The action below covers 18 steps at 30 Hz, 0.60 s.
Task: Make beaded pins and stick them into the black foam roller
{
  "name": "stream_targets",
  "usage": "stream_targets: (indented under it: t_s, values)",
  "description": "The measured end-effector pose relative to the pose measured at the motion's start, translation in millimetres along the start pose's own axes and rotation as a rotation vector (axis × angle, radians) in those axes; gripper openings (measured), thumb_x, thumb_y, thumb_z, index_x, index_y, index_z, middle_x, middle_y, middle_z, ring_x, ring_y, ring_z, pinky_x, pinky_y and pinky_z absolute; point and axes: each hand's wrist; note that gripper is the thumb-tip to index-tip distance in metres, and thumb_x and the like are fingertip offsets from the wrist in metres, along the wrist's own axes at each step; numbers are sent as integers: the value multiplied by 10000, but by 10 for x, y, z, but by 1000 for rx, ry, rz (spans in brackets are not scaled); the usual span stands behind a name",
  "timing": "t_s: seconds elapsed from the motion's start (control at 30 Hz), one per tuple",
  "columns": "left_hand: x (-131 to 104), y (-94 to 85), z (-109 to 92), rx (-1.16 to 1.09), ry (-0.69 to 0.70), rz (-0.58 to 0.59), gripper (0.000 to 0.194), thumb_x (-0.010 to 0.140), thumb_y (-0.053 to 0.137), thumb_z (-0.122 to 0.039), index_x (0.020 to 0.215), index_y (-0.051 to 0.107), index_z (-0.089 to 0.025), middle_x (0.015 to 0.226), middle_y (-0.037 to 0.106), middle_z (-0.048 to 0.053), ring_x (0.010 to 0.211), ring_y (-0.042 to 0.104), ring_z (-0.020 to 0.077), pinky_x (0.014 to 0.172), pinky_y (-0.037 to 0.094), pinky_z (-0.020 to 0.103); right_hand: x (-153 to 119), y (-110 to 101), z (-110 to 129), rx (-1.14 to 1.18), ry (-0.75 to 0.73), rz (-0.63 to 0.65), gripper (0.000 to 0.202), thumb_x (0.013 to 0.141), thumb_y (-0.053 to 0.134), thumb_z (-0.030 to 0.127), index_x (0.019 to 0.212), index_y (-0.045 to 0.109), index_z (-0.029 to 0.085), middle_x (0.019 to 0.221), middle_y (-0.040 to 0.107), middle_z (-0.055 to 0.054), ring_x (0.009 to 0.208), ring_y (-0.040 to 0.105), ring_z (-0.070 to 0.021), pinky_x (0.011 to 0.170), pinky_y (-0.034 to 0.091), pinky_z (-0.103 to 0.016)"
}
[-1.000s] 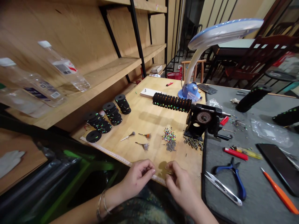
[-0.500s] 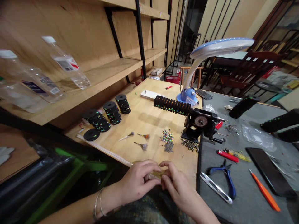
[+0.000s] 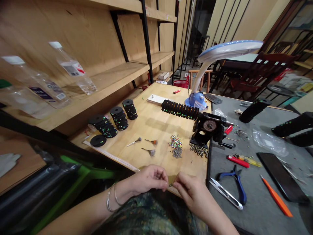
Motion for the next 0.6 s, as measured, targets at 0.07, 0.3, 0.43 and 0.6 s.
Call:
stream_targets:
  t_s: [0.07,0.3,0.43,0.6]
  values:
    - [-1,5,-17,-1,-16,-20,319,620,790,-387,717,647,-118,646,621,-5,578,526,94,595,404,228,-3,-8,17,3,-4,-6,290,958,404,325,709,502,214,623,514,22,576,494,-141,544,343,-234]
    - [21,64,-75,163,77,-42,319,811,619,-426,812,668,-112,560,520,-44,503,438,78,527,346,216,6,-10,97,37,4,5,279,964,409,335,733,506,212,638,530,29,590,508,-134,555,341,-224]
    - [6,93,-102,167,114,-49,233,730,715,-319,830,676,-112,685,621,0,599,507,99,599,399,224,3,-17,88,43,26,-7,298,953,423,365,715,507,208,609,504,36,568,494,-132,541,323,-228]
    - [25,90,-115,194,98,-64,183,652,757,-245,752,676,-115,685,647,14,617,534,116,615,416,239,6,-9,68,39,58,6,327,946,422,386,685,502,207,568,435,49,541,450,-131,511,283,-236]
Point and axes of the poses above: each hand's wrist, its own x-axis towards the middle knuckle, its own y-axis out of the palm, z = x × y
